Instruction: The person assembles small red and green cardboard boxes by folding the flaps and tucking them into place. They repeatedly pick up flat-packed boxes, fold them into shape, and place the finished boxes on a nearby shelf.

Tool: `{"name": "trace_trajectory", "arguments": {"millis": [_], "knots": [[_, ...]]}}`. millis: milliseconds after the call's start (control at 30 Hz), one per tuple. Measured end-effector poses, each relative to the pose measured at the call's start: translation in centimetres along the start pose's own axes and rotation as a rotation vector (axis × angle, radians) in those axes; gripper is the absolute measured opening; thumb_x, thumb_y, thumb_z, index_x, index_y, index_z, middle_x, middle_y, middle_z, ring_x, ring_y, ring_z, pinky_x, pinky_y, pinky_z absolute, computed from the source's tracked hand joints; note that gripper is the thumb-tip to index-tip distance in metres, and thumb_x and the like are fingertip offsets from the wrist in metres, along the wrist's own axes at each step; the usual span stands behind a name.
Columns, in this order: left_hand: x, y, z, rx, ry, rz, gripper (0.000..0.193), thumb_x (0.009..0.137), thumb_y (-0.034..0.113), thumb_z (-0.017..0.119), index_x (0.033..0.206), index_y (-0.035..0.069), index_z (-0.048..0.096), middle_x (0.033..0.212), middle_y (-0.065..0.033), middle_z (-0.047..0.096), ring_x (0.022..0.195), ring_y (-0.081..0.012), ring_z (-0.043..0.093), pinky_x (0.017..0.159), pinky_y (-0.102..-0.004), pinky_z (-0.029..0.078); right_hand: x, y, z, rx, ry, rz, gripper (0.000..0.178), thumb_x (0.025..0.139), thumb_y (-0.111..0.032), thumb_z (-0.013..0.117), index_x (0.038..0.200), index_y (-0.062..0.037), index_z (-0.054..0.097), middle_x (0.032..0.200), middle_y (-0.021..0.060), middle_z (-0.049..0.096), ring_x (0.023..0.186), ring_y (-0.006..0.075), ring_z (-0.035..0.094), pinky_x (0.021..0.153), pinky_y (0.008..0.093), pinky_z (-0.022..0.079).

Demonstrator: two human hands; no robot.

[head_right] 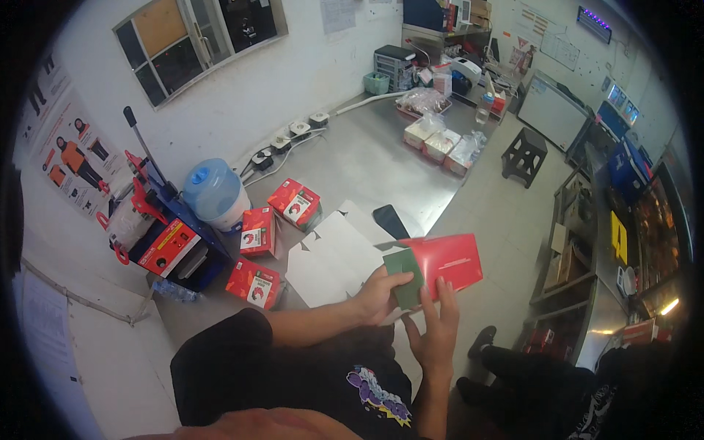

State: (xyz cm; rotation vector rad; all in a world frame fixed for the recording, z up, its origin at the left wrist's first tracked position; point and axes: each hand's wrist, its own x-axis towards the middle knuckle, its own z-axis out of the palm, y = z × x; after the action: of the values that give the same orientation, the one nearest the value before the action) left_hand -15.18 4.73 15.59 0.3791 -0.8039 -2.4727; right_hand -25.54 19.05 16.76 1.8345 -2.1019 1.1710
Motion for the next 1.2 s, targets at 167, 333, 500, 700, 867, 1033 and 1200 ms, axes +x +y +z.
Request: {"name": "trace_trajectory", "arguments": {"millis": [167,333,500,700,867,1033,1200], "knots": [[0.5,0.2,0.7,-0.136,-0.2,0.025,0.04,0.101,0.003,0.059,0.14,0.005,0.049,0.128,-0.0066,0.062,0.119,-0.0178,0.062,0.105,-0.0347,0.052,-0.1,-0.6,0.4,0.69,0.392,0.162,0.073,0.09,-0.013,0.07,0.153,0.0046,0.038,0.152,0.026,0.047,0.135,0.0408,0.052,0.111,0.0494,0.044],[0.9,0.0,1.4,0.123,-0.192,0.081,0.041,0.104,0.008,0.058,0.144,0.003,0.05,0.129,-0.006,0.064,0.118,-0.0167,0.063,0.103,-0.0353,0.054,-0.4,0.5,0.9,0.779,0.543,0.291,0.049,0.1,-0.012,0.056,0.145,0.0071,0.051,0.15,0.0249,0.05,0.131,0.0339,0.057,0.105,0.0426,0.049],[-0.1,0.2,2.6,0.284,-0.156,0.026,0.033,0.108,0.015,0.053,0.138,0.001,0.056,0.121,-0.0059,0.067,0.111,-0.0164,0.066,0.099,-0.0337,0.056,1.4,-0.2,-0.6,0.143,0.4,0.096,0.047,0.078,0.004,0.078,0.124,0.0029,0.069,0.131,0.0206,0.06,0.124,0.0353,0.06,0.104,0.0417,0.05],[0.8,0.8,1.6,0.278,-0.12,-0.015,0.028,0.108,0.018,0.051,0.131,0.002,0.058,0.121,-0.0076,0.066,0.109,-0.0192,0.067,0.095,-0.038,0.059,1.0,0.7,-2.5,0.336,0.188,0.058,0.035,0.072,0.002,0.083,0.106,-0.0019,0.074,0.115,0.0141,0.065,0.122,0.037,0.062,0.1,0.0438,0.054],[1.2,1.3,1.3,0.304,-0.136,-0.088,0.031,0.109,0.022,0.051,0.134,0.004,0.056,0.12,-0.0083,0.066,0.108,-0.0193,0.067,0.095,-0.0363,0.058,1.0,0.9,-3.4,0.266,0.097,-0.023,0.026,0.07,0.0,0.086,0.092,-0.0023,0.073,0.11,0.01,0.067,0.12,0.0362,0.063,0.098,0.0431,0.054],[0.7,-0.5,2.4,0.308,-0.069,-0.066,0.031,0.106,0.019,0.057,0.133,0.003,0.057,0.119,-0.0078,0.066,0.107,-0.0176,0.067,0.091,-0.0345,0.058,0.2,0.1,0.0,0.11,0.327,0.193,0.023,0.075,-0.002,0.083,0.095,-0.0034,0.073,0.12,0.014,0.062,0.118,0.0342,0.062,0.095,0.0415,0.053],[0.6,1.1,0.4,0.855,-0.315,-0.071,0.034,0.096,0.012,0.068,0.127,0.002,0.061,0.106,-0.0095,0.071,0.099,-0.0219,0.071,0.084,-0.0373,0.056,-1.0,1.5,-1.2,0.785,0.319,0.456,0.034,0.08,-0.005,0.08,0.112,-0.0046,0.07,0.128,0.018,0.059,0.122,0.0326,0.058,0.099,0.0411,0.05]]}}
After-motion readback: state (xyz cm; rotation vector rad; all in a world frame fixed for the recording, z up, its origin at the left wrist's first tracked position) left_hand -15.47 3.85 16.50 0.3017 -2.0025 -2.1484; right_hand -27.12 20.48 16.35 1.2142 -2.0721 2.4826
